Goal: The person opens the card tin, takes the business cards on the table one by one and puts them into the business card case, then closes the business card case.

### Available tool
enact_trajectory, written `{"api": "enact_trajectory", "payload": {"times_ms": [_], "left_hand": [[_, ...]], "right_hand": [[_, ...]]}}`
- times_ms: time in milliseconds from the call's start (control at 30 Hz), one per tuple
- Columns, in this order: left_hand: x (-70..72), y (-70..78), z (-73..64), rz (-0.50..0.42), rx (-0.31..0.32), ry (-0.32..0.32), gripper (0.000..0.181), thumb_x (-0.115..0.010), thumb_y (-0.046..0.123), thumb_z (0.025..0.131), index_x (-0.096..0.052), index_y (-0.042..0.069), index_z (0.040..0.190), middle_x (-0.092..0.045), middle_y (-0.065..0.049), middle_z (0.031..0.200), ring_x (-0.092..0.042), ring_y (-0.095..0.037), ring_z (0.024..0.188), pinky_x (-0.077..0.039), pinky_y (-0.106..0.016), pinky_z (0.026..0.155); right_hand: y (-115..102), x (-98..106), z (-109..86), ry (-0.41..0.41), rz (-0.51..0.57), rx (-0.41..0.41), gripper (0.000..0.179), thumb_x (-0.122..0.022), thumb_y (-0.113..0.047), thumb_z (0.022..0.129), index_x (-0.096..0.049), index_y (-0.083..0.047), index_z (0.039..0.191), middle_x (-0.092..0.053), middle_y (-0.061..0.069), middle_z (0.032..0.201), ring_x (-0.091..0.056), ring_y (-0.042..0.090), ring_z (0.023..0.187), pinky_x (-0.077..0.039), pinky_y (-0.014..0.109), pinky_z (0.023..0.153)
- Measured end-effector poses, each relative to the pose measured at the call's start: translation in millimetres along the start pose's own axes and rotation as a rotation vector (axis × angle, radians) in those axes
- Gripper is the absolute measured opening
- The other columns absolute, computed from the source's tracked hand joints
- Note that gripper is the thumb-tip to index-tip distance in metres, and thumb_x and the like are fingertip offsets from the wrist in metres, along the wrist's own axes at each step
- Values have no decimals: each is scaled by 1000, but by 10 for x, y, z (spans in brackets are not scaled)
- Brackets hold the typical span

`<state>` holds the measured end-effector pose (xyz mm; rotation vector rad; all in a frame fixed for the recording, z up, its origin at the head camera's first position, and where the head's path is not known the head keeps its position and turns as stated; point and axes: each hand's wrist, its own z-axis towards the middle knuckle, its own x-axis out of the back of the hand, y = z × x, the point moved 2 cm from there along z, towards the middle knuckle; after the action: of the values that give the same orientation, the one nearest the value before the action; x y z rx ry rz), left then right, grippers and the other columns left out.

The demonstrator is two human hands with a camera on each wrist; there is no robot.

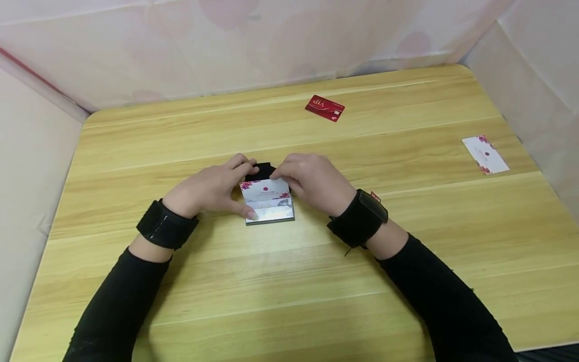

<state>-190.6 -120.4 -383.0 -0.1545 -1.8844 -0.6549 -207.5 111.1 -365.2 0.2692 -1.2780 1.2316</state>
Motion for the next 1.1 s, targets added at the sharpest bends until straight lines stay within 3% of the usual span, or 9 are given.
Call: {"api": "enact_trajectory", "payload": {"times_ms": [333,633,1100], "left_hand": [[-6,6,5,7,9,-9,110,-78,69,69,-36,9,151,-39,1,142,-57,-19,90,-50,-31,82],[5,12,-3,2,1,3,111,-79,68,69,-36,8,151,-41,1,145,-59,-18,97,-50,-32,89],[6,3,5,3,7,-2,114,-79,69,69,-33,7,153,-41,1,146,-59,-18,96,-49,-31,90]], "right_hand": [[14,-27,-12,-39,-35,-1,18,-67,2,92,-78,-9,103,-73,2,97,-67,12,84,-57,33,76],[-2,-51,-12,-66,-60,13,19,-70,4,89,-77,-9,101,-73,3,97,-68,14,85,-57,34,78],[-11,-106,-5,-117,-93,-11,19,-68,2,91,-77,-9,104,-72,3,98,-67,14,86,-57,33,79]]}}
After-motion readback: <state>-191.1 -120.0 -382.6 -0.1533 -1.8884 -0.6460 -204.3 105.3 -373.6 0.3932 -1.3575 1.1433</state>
